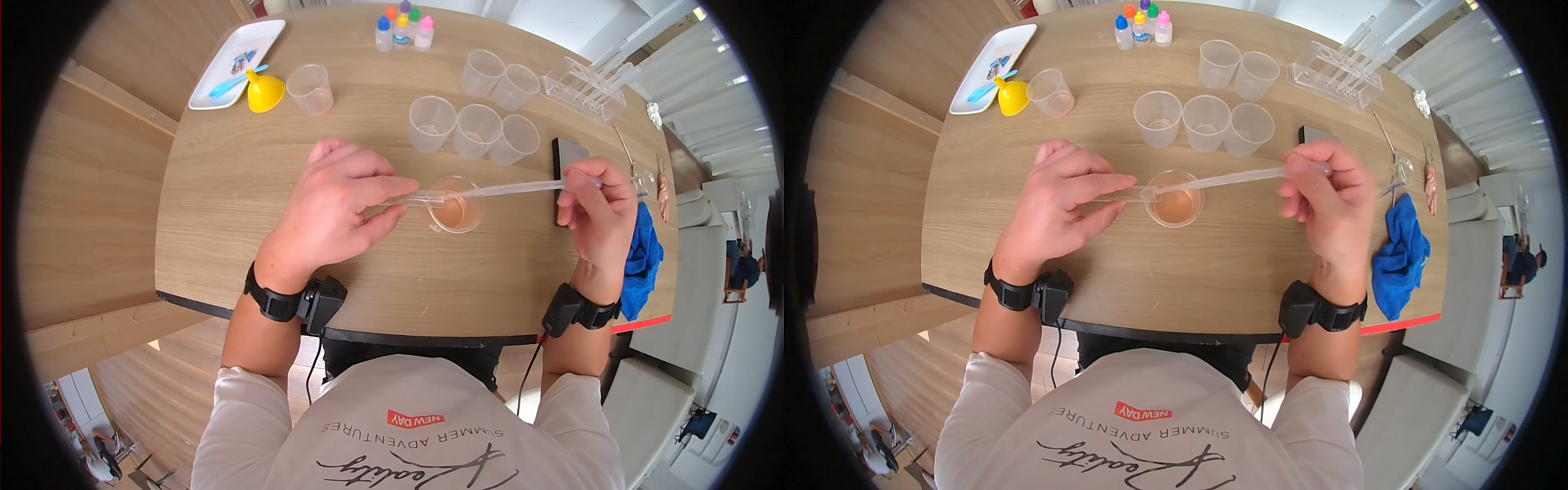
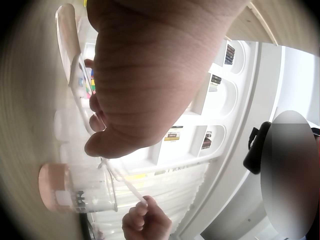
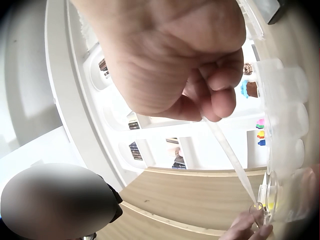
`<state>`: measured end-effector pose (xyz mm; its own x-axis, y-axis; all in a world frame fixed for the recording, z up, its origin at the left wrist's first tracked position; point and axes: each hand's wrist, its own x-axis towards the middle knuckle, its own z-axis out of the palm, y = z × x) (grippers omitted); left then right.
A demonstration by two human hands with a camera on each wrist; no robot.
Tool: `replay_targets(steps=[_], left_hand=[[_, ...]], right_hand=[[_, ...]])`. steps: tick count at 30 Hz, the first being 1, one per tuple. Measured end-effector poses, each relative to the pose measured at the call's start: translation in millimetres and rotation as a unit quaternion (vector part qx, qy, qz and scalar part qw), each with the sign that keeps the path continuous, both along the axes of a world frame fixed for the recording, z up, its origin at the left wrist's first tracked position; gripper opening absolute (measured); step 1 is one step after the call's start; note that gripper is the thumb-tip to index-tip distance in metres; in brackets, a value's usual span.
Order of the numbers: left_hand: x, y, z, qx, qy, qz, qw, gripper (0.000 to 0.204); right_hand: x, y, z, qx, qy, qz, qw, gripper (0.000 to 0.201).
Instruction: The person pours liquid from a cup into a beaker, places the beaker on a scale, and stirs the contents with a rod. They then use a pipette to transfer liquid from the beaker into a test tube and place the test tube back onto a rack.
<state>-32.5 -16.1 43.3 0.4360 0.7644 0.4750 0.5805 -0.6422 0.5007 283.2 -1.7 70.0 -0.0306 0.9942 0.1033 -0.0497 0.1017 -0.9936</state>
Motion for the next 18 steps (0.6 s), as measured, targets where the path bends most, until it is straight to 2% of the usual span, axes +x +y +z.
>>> replay_targets(steps=[4, 6, 7, 9, 10, 12, 14, 16, 18], left_hand=[[0.1, -0.8, 1.2, -0.003, 0.000, 0.004, 1.000, 0.029], [0.0, -0.5, 0.2, 0.003, -0.005, 0.002, 1.000, 0.028], [-0.1, -0.4, -0.1, 0.003, -0.004, 0.002, 1.000, 0.028], [0.0, 0.2, -0.6, 0.004, -0.003, -0.001, 1.000, 0.028], [0.4, 0.3, -0.7, 0.003, -0.003, -0.002, 1.000, 0.028], [0.7, -0.3, -0.6, 0.002, -0.005, -0.001, 1.000, 0.028], [0.5, -0.5, -0.8, 0.001, -0.005, -0.001, 1.000, 0.028], [0.3, -0.3, -0.5, 0.000, -0.005, -0.001, 1.000, 0.028], [0.1, -0.6, -0.2, -0.002, -0.002, -0.001, 1.000, 0.029]], right_hand=[[7.9, -0.6, 3.5, 0.033, 0.035, -0.019, 0.999, 0.007], [-0.1, -5.5, 6.5, 0.043, -0.039, -0.038, 0.998, 0.004], [-5.1, -7.2, 4.0, 0.043, -0.039, -0.038, 0.998, 0.004], [-16.7, -10.9, -3.4, 0.086, -0.112, 0.002, 0.990, 0.004], [-21.4, -12.9, -2.5, 0.085, -0.112, 0.001, 0.990, 0.004], [-30.1, -16.3, 0.4, 0.091, -0.207, 0.040, 0.973, 0.006], [-33.0, -15.6, -3.2, 0.100, -0.214, 0.047, 0.971, 0.004], [-31.0, -14.9, -3.8, 0.095, -0.276, 0.063, 0.954, 0.002], [-34.5, -16.2, -1.7, 0.078, -0.255, 0.060, 0.962, 0.002]])
